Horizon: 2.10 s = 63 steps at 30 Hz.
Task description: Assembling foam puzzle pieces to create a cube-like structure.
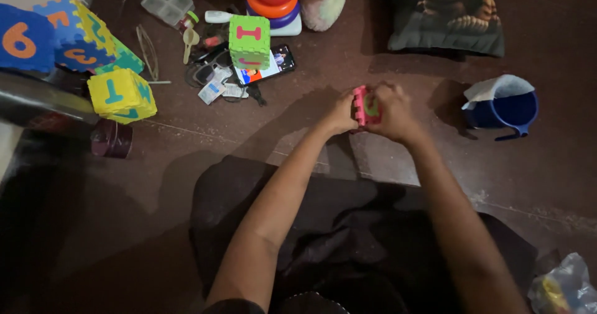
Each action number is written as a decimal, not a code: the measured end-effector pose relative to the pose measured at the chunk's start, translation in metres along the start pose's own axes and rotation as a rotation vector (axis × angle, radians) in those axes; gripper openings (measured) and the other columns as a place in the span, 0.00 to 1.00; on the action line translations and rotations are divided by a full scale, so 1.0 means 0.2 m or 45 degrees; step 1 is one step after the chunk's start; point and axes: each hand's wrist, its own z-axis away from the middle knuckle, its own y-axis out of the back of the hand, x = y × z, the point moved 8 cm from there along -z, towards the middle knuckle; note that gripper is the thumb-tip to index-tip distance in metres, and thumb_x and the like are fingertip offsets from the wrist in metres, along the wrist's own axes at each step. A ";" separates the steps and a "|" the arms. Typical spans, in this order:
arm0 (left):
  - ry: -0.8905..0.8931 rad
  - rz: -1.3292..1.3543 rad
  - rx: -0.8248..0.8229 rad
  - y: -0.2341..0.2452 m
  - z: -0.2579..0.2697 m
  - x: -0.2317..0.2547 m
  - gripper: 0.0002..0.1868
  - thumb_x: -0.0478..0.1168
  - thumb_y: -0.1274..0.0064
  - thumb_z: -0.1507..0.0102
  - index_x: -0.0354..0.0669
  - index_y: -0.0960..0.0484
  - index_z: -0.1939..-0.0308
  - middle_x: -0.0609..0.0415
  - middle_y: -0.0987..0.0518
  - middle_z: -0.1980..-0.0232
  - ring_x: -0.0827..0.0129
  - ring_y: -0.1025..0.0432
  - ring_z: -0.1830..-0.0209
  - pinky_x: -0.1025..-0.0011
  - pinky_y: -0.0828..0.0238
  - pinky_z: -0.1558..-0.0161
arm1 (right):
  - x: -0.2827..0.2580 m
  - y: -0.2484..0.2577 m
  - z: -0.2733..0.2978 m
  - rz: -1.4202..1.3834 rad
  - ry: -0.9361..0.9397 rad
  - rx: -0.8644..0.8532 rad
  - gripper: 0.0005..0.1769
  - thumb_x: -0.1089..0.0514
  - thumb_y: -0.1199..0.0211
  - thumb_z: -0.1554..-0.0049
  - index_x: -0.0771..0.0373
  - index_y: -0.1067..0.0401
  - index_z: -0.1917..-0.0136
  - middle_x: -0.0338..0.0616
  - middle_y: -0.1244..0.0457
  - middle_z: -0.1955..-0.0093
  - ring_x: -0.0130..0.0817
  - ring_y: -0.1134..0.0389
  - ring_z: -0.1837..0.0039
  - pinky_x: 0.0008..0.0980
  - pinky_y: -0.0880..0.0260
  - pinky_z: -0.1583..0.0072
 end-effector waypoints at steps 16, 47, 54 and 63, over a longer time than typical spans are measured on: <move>-0.011 0.154 -0.055 0.13 0.04 0.20 0.55 0.40 0.25 0.58 0.46 0.35 0.28 0.42 0.26 0.32 0.50 0.32 0.29 0.60 0.35 0.30 | 0.13 0.08 0.09 0.308 0.065 0.068 0.42 0.48 0.20 0.62 0.55 0.30 0.35 0.44 0.40 0.30 0.58 0.47 0.26 0.59 0.48 0.29; 0.128 0.435 -0.160 0.10 0.01 0.19 0.52 0.43 0.26 0.50 0.49 0.35 0.24 0.44 0.26 0.28 0.58 0.32 0.28 0.65 0.37 0.29 | 0.04 0.11 0.09 0.223 0.004 0.082 0.26 0.53 0.22 0.58 0.45 0.20 0.44 0.40 0.40 0.27 0.53 0.46 0.25 0.57 0.47 0.29; -0.038 0.322 -0.020 0.04 -0.01 0.03 0.44 0.43 0.28 0.45 0.54 0.31 0.26 0.39 0.34 0.24 0.52 0.39 0.23 0.60 0.43 0.26 | 0.01 0.11 0.10 0.216 -0.002 0.074 0.27 0.53 0.22 0.58 0.47 0.20 0.44 0.41 0.40 0.26 0.55 0.48 0.24 0.57 0.49 0.27; 0.049 0.246 -0.009 0.02 0.01 0.03 0.43 0.46 0.30 0.42 0.63 0.33 0.24 0.41 0.30 0.31 0.50 0.35 0.29 0.58 0.39 0.28 | 0.09 0.06 0.09 0.153 -0.074 -0.015 0.27 0.50 0.21 0.58 0.46 0.20 0.44 0.38 0.42 0.25 0.53 0.51 0.22 0.59 0.49 0.29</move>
